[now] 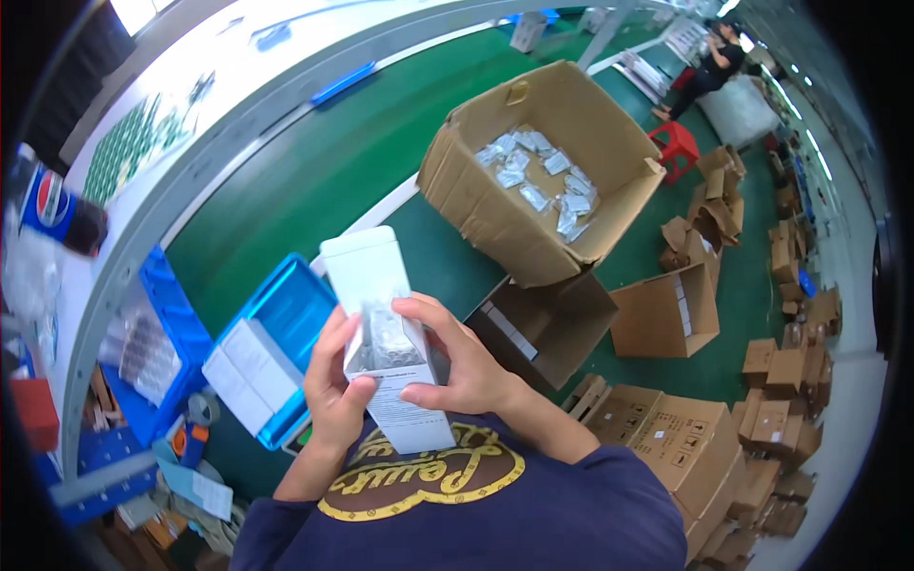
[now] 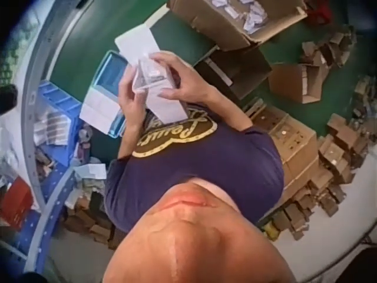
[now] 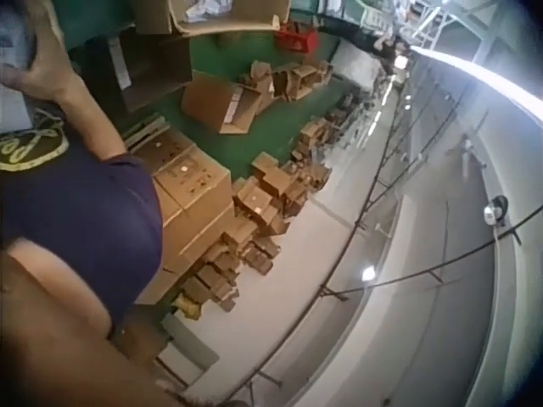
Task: Packaging electronic components into individual boxes and organizing them into shipping cartons.
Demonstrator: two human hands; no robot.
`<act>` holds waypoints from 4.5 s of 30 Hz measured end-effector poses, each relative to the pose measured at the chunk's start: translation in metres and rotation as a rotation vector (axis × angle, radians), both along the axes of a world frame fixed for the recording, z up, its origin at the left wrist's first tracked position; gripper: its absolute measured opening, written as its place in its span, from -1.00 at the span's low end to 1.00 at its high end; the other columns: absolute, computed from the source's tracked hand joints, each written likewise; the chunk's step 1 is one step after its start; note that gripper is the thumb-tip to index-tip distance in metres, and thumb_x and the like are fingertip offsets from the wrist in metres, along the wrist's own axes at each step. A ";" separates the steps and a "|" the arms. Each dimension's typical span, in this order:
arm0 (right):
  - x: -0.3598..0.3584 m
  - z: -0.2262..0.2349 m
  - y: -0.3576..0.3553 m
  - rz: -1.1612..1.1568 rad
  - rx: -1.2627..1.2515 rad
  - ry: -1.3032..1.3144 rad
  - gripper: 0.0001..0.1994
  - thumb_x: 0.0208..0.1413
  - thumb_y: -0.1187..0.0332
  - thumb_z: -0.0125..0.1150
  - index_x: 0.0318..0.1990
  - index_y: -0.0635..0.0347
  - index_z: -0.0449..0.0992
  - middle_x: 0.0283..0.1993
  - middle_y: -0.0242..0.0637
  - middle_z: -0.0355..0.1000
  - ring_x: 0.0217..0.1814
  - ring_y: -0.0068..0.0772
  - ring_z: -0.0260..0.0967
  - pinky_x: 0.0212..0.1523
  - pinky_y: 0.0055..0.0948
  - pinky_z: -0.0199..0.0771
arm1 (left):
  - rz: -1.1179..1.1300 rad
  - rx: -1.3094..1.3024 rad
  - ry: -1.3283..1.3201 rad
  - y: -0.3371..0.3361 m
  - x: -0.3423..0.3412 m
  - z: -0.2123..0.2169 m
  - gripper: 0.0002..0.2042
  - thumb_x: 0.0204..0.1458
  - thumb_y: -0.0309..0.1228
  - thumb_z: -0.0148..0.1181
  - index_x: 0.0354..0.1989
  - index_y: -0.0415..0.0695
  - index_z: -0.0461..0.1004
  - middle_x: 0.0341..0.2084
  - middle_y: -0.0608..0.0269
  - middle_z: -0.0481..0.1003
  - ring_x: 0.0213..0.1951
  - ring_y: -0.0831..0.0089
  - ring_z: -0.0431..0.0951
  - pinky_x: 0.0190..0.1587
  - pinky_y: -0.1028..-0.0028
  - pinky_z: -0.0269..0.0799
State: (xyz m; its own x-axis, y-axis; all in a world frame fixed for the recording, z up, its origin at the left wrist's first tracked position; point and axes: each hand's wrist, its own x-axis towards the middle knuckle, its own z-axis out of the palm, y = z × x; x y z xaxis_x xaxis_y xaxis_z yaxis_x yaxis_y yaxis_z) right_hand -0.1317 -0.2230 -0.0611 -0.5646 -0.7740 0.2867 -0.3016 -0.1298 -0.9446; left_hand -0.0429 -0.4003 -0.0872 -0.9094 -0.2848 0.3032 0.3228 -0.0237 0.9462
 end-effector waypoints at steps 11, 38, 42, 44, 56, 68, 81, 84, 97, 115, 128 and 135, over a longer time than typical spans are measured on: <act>0.060 -0.036 -0.027 -0.136 -0.298 -0.369 -0.79 0.06 0.46 0.26 -0.23 0.18 0.31 0.13 -0.15 0.24 0.14 -0.32 0.27 0.22 -0.28 0.22 | -0.055 -0.023 -0.300 -0.002 0.063 -0.016 -0.77 0.08 -0.51 0.18 -0.09 -0.23 0.41 0.20 0.05 0.29 0.12 0.35 0.42 0.08 0.43 0.37; 0.046 -0.099 -0.080 -0.010 0.198 -0.426 -0.30 0.10 0.34 0.33 0.36 0.05 0.09 0.31 -0.22 -0.03 0.18 -0.20 0.35 0.03 -0.33 0.53 | 0.464 -0.881 -0.499 -0.065 0.083 -0.054 -0.68 0.34 -0.22 -0.15 0.06 -0.02 0.51 0.15 0.09 0.42 0.20 0.05 0.39 0.26 0.03 0.17; -0.003 -0.136 -0.177 -0.157 0.055 -0.430 -0.32 0.14 0.11 0.27 0.36 0.09 0.15 0.18 -0.01 0.18 0.15 -0.12 0.35 0.09 -0.25 0.44 | 0.769 -1.208 -0.786 -0.141 0.106 -0.100 -0.62 0.28 -0.13 -0.10 0.23 0.15 0.39 0.30 0.04 0.23 0.39 -0.05 0.05 0.33 -0.19 -0.14; -0.016 -0.172 -0.212 -0.329 0.432 0.312 -0.34 0.14 0.00 0.22 0.32 0.10 0.22 0.09 0.06 0.25 0.13 0.01 0.31 0.18 -0.14 0.30 | 0.789 -1.211 -0.906 -0.153 0.114 -0.116 -0.52 0.22 -0.04 -0.01 0.31 0.19 0.30 0.42 0.08 0.01 0.44 -0.06 -0.13 0.36 -0.07 -0.09; -0.037 -0.087 -0.117 0.334 0.467 0.000 -0.36 0.19 0.09 0.21 0.34 0.17 0.21 0.30 -0.03 0.27 0.23 -0.15 0.35 0.19 -0.29 0.36 | 0.761 -1.437 -0.916 -0.164 0.106 -0.107 -0.49 0.13 -0.14 0.16 0.28 0.06 0.33 0.34 -0.07 0.13 0.40 -0.10 -0.02 0.38 0.00 -0.12; -0.308 -0.005 0.151 -0.508 0.527 -0.164 -0.54 0.17 0.18 0.17 0.19 0.14 0.37 -0.05 -0.22 0.48 -0.03 -0.41 0.47 0.01 -0.39 0.49 | 0.466 -1.288 -0.693 -0.174 -0.027 -0.122 -0.57 0.29 -0.22 -0.10 0.24 -0.22 0.30 0.20 -0.02 0.35 0.36 0.05 0.14 0.40 0.06 -0.18; -0.420 -0.275 0.168 -0.941 1.554 -0.040 -0.54 -0.04 0.33 0.19 0.08 0.27 0.51 0.23 -0.03 0.37 0.24 0.00 0.35 0.23 -0.19 0.33 | 0.877 -1.012 -0.481 -0.069 -0.051 -0.082 -0.67 0.27 -0.32 -0.04 0.09 -0.28 0.38 0.13 -0.03 0.37 0.22 0.09 0.32 0.27 0.22 0.17; -0.448 -0.284 0.178 -0.401 1.698 0.113 -0.62 0.01 0.34 0.19 0.03 0.17 0.57 0.20 -0.14 0.41 0.25 0.01 0.32 0.14 -0.14 0.39 | 0.815 -0.773 -0.483 -0.033 -0.079 -0.088 -0.72 0.24 -0.38 0.01 0.04 -0.28 0.40 0.06 0.00 0.40 0.13 0.19 0.38 0.24 0.30 0.19; -0.487 -0.101 0.165 -0.062 1.160 -0.008 -0.69 -0.10 0.33 0.30 -0.14 0.13 0.63 -0.18 -0.15 0.58 -0.16 -0.19 0.54 -0.11 -0.27 0.49 | 0.264 -0.573 -0.770 0.001 -0.142 -0.106 -0.72 0.21 -0.40 0.12 0.06 -0.17 0.42 -0.10 0.14 0.47 -0.15 0.44 0.49 -0.14 0.49 0.41; -0.390 0.009 0.204 -0.695 0.095 0.138 -0.72 0.10 0.41 0.20 -0.01 0.15 0.49 -0.17 -0.28 0.51 -0.19 -0.40 0.50 -0.20 -0.41 0.51 | -0.696 -1.071 -0.828 0.052 -0.196 -0.157 -0.71 0.16 -0.22 0.15 -0.21 -0.24 0.50 -0.20 -0.12 0.51 -0.13 -0.02 0.53 -0.11 0.24 0.45; 0.026 -0.308 0.398 -1.883 0.371 -0.527 -0.83 0.13 0.29 0.24 -0.18 0.11 0.62 -0.24 -0.23 0.59 -0.17 -0.35 0.53 -0.14 -0.42 0.47 | -1.136 -1.112 -0.535 0.149 -0.131 -0.180 -0.68 0.17 -0.20 0.14 -0.09 -0.22 0.48 -0.23 -0.02 0.54 -0.16 0.13 0.57 -0.09 0.33 0.45; 0.371 -0.481 0.418 -1.010 1.750 -0.983 -0.73 0.21 0.30 -0.04 -0.27 0.21 0.61 -0.17 0.09 0.51 -0.09 0.00 0.53 -0.19 -0.07 0.54 | -1.081 -0.793 -0.622 0.238 -0.113 -0.141 -0.68 0.18 -0.26 0.16 0.01 -0.20 0.44 -0.21 0.09 0.55 -0.15 0.34 0.56 -0.05 0.41 0.45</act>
State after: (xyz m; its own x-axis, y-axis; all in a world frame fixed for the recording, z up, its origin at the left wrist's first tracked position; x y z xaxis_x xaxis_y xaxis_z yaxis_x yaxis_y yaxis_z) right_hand 0.2392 0.1946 -0.5423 -0.3071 0.6719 -0.6740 0.7775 0.5856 0.2294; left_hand -0.1557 -0.1624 -0.2284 -0.6063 0.6507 -0.4571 0.0330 0.5949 0.8031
